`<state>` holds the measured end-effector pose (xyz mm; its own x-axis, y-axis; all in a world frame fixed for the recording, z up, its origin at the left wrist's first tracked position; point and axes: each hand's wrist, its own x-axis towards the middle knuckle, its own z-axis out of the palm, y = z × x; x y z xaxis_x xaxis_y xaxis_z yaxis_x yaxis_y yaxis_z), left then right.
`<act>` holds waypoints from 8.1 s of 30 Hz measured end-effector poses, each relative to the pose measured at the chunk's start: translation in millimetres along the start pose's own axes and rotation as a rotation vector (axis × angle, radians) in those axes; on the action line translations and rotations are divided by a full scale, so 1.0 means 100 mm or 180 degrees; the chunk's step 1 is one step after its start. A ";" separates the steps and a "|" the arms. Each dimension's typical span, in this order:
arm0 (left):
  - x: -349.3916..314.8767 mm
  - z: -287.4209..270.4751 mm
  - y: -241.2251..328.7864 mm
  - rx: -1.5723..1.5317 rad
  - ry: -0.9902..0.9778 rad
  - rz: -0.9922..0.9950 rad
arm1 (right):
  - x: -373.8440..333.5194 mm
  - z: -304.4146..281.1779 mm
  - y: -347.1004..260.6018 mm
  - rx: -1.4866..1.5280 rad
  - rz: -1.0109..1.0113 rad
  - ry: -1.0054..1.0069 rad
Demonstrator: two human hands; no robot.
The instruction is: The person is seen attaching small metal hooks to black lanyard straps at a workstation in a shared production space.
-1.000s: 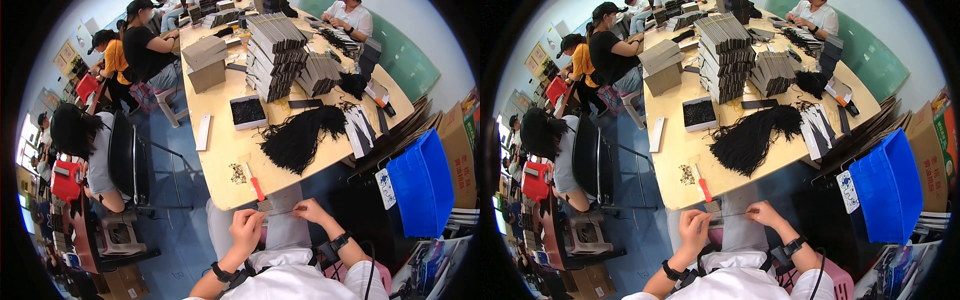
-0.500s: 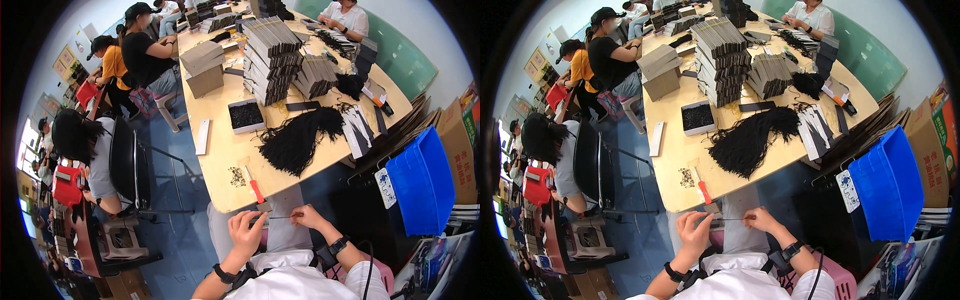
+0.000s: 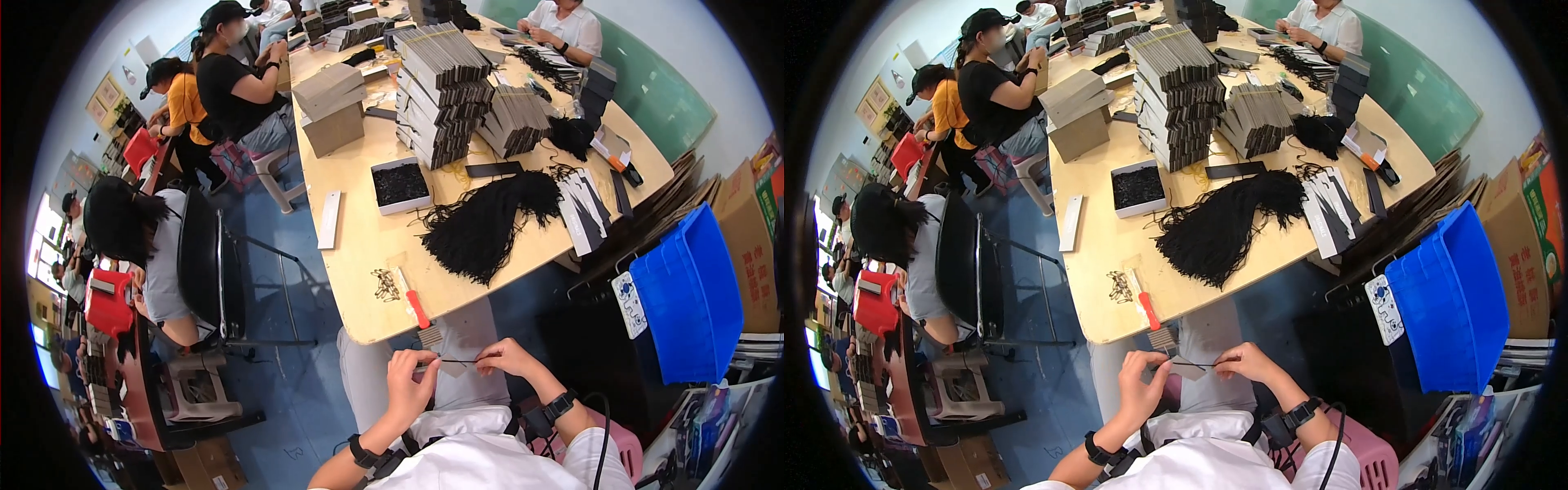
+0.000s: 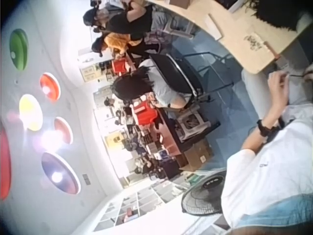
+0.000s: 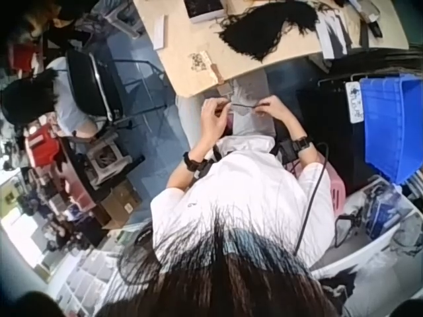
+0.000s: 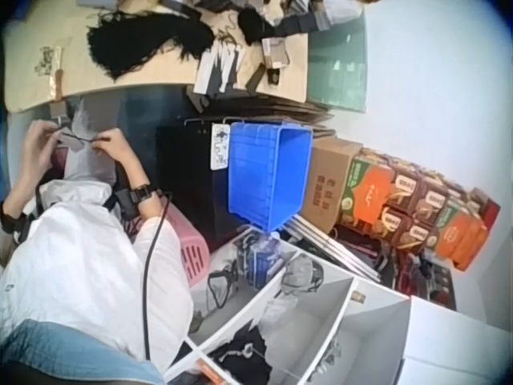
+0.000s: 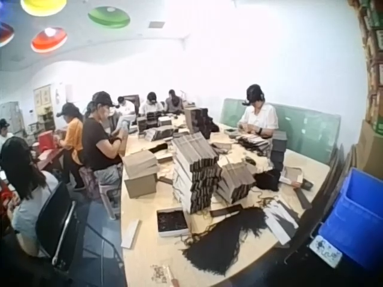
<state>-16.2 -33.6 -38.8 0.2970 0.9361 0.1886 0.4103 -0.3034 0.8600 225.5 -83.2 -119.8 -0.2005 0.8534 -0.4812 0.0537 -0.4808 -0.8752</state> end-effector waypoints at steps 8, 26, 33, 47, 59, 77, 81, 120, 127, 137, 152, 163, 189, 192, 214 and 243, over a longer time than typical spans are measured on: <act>-0.01 0.04 -0.10 -0.1053 -0.0300 -0.0934 | -0.11 -0.02 -0.10 0.0070 -0.0077 -0.0015; 0.01 -0.25 0.28 -0.2217 -0.1015 -0.0916 | -0.39 0.54 -1.32 -0.2083 -0.2831 0.0905; 0.08 -0.30 0.43 -0.0880 -0.0802 -0.0147 | -0.44 0.59 -1.31 -0.2619 -0.2466 0.0960; 0.16 -0.42 0.37 -0.1100 -0.1166 -0.0008 | -0.41 0.54 -1.28 -0.2686 -0.3340 0.0511; 0.13 -0.42 0.23 -0.2319 -0.1587 -0.0763 | -0.38 0.58 -1.16 -0.1373 -0.2757 0.0162; 0.22 -0.55 0.34 -0.2276 -0.1225 0.0112 | -0.20 0.71 -1.06 -0.1674 -0.2713 0.0607; 0.24 -0.60 0.25 -0.2239 -0.1232 0.0192 | -0.21 0.78 -0.93 -0.1394 -0.2479 0.0469; 0.32 -0.57 0.29 0.1097 -0.1632 0.1215 | 0.17 1.46 -2.43 -0.2414 -0.3411 -0.0905; 0.12 -0.53 0.26 0.0637 -0.1771 0.1076 | 0.48 2.02 -2.17 -0.2807 -0.1792 -0.2559; 0.07 -0.24 0.33 -0.0073 -0.2018 0.0741 | 0.76 2.27 -1.92 -0.2764 -0.2245 -0.2193; 0.19 -0.30 0.34 -0.0959 -0.2237 0.0137 | 1.24 2.26 -1.84 -0.2328 -0.0773 -0.1762; 0.12 -0.32 0.31 -0.0863 -0.2458 0.0222 | 1.02 2.16 -2.29 -0.1604 -0.1057 -0.1766; 0.45 -0.67 0.04 -0.1979 -0.2278 -0.0857 | 0.40 1.97 -2.20 -0.2640 -0.4219 -0.1716; 0.50 -0.76 -0.09 -0.2150 -0.2234 -0.1014 | 0.29 1.85 -2.25 -0.2608 -0.4641 -0.0781; 0.96 -0.93 -0.11 0.1460 0.1859 0.1400 | 0.01 2.07 -1.50 -0.0368 -0.0195 -0.1756; 0.30 -0.12 0.65 -0.0263 -0.2086 0.1469 | 0.49 0.28 -2.15 0.0857 -0.1916 0.1421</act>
<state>8.6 -23.2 28.3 0.8770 0.4169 0.2389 0.0653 -0.5960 0.8004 177.0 56.8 46.4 0.2940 0.9547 0.0458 -0.1889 0.1050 -0.9764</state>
